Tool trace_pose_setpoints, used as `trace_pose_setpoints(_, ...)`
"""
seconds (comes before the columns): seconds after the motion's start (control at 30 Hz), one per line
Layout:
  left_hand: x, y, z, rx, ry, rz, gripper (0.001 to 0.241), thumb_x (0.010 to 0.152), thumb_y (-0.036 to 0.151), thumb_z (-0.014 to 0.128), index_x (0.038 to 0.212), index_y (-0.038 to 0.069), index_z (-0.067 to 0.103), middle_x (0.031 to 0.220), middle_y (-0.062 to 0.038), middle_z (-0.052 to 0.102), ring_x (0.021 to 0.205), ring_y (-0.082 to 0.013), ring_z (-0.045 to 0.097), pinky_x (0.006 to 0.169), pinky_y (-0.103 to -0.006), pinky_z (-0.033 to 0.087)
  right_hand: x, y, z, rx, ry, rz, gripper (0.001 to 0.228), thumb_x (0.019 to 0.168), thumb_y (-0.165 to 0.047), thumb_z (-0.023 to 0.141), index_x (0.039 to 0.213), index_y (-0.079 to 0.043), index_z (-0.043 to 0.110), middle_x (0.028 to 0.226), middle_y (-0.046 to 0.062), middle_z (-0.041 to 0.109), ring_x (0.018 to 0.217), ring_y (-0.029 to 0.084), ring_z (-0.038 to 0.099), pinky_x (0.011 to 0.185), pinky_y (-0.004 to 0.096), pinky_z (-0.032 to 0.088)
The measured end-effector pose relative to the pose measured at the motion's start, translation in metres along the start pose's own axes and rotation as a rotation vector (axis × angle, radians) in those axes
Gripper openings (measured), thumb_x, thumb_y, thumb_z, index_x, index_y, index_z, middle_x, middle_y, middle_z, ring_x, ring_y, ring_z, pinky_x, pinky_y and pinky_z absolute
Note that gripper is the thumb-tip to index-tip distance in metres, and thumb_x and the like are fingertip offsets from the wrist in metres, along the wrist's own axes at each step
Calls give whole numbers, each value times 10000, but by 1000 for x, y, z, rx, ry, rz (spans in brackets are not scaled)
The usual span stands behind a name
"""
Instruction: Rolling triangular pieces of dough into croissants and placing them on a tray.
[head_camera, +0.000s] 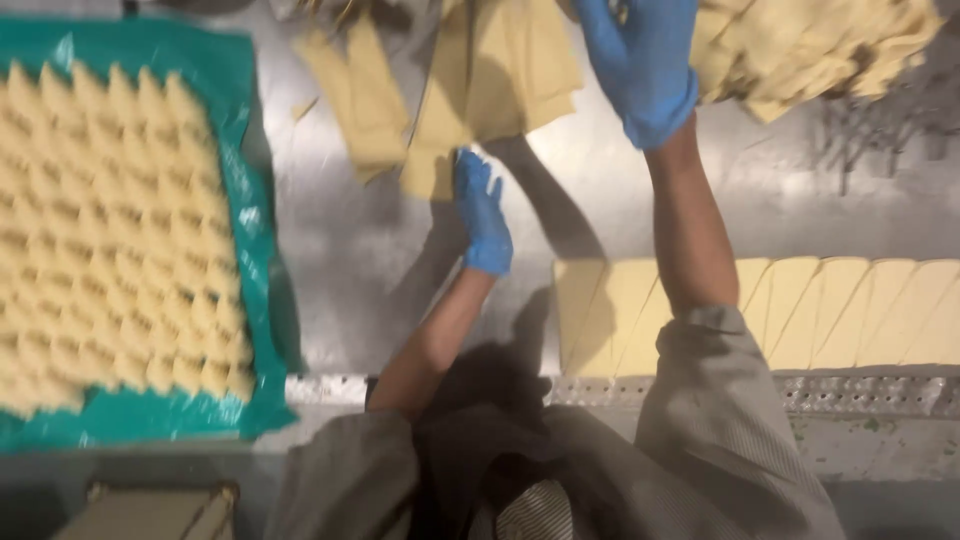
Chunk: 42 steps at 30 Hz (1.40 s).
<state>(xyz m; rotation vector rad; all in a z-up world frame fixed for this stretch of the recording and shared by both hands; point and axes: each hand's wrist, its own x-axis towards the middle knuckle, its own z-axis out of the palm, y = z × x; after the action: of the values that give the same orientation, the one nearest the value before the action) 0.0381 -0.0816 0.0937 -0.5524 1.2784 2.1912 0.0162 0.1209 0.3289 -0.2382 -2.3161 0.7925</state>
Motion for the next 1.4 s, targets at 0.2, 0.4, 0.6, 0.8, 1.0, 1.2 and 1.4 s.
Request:
trace_pose_setpoints(0.2,-127,56,-111,-253,-468,-113,701,1058,571,404,1619,160,318,1621,-42,405,1490,-193,419,1244,-372,362,-176,-113,74,-103,-434,-112,276,1007,-239,724,1218,-63,711,1097,128,728,921,307,714,790,409,569)
trace_pose_setpoints(0.4,-115,-24,-259,-44,76,-205,368,1074,275,614,1276,-33,622,1177,-145,650,1046,-253,647,892,-387,553,-374,-178,144,63,-340,314,364,1001,-337,659,1244,-70,705,1146,122,750,1024,297,724,888,415,587)
trace_pose_setpoints(0.6,-150,11,-281,-81,-10,-146,297,1046,144,605,1263,-59,621,1161,-131,678,1035,-243,683,918,-396,588,-419,-131,182,1188,-172,1497,748,1053,-553,456,1461,73,504,1300,188,697,1145,251,712,969,383,609)
trace_pose_setpoints(0.8,-188,30,-310,-134,-51,-231,386,1052,183,581,1348,-63,576,1262,-154,658,1150,-268,665,1019,-430,564,-384,-147,217,1520,-392,1330,644,1051,-436,518,1439,76,473,1366,249,646,1273,323,664,1059,415,590)
trace_pose_setpoints(1.0,-182,-7,-374,-201,31,-255,421,1062,248,578,1359,-51,571,1268,-151,649,1143,-288,659,1030,-449,547,-394,-154,242,1312,-333,1187,366,1009,-171,647,1261,91,611,1168,268,719,1086,356,749,958,443,647)
trace_pose_setpoints(1.2,-254,40,-395,549,-194,149,552,986,303,699,1436,5,586,1368,-142,639,1285,-274,634,1144,-443,520,-395,-158,250,1172,-293,1129,270,1003,-132,668,1173,77,673,1054,233,758,953,315,787,854,426,677)
trace_pose_setpoints(1.4,-207,67,-354,1968,-730,879,1045,875,567,742,1614,4,265,1663,-190,276,1552,-346,229,1264,-533,199,-394,-157,258,1160,-256,1087,258,1012,-140,676,1158,73,682,1026,213,765,928,288,791,842,409,684)
